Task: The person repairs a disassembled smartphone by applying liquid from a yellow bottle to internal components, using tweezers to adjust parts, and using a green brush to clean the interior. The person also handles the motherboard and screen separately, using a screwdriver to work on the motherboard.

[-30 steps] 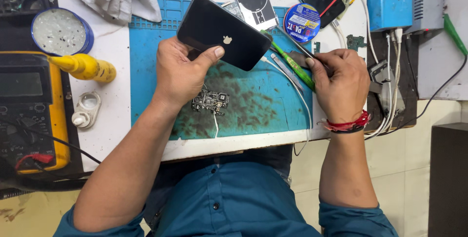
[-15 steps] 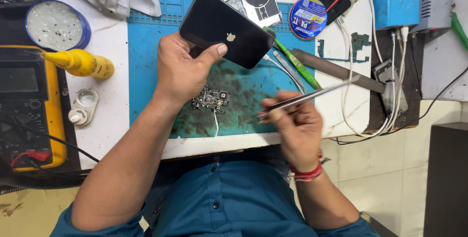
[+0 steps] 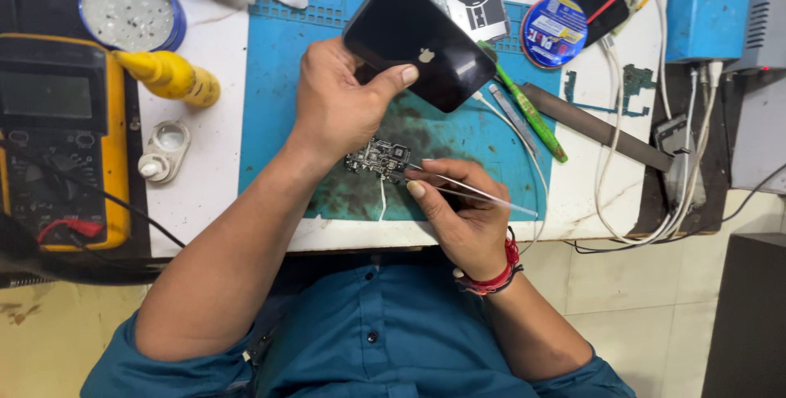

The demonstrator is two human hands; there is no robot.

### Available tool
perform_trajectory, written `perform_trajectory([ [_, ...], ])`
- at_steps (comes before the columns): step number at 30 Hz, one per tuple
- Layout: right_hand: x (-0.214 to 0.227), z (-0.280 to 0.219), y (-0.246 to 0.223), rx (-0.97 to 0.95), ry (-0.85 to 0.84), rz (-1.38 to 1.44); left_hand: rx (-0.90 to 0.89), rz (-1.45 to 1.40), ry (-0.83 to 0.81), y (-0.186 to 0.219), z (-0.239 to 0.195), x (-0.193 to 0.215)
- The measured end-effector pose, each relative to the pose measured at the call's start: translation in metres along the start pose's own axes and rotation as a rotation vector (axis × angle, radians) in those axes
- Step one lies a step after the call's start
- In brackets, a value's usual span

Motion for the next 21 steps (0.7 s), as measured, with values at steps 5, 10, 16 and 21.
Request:
perform_trajectory([
  [5, -0.003, 0.004, -0.007, 0.083, -0.007, -0.16, 0.019, 0.008, -0.006, 0.0, 0.001, 0.0],
  [10, -0.008, 0.007, -0.007, 0.087, 0.018, -0.188, -0.001, 0.012, -0.011, 0.001, 0.001, 0.001],
  [16, -0.01, 0.009, -0.009, 0.137, 0.001, -0.255, -0.019, 0.01, -0.014, 0.001, 0.0, 0.001],
  [21, -0.012, 0.011, -0.011, 0.136, 0.017, -0.274, -0.005, 0.03, -0.008, 0.002, 0.0, 0.001],
])
Point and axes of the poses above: each hand's wrist, its own z-axis towards the middle knuckle, its own x-axis out of the back of the hand, y = z × x, the point moved 1 cm from there along z, towards the middle knuckle, and after that the axes turned 8 degrees about -x, right-handed, at the moved point
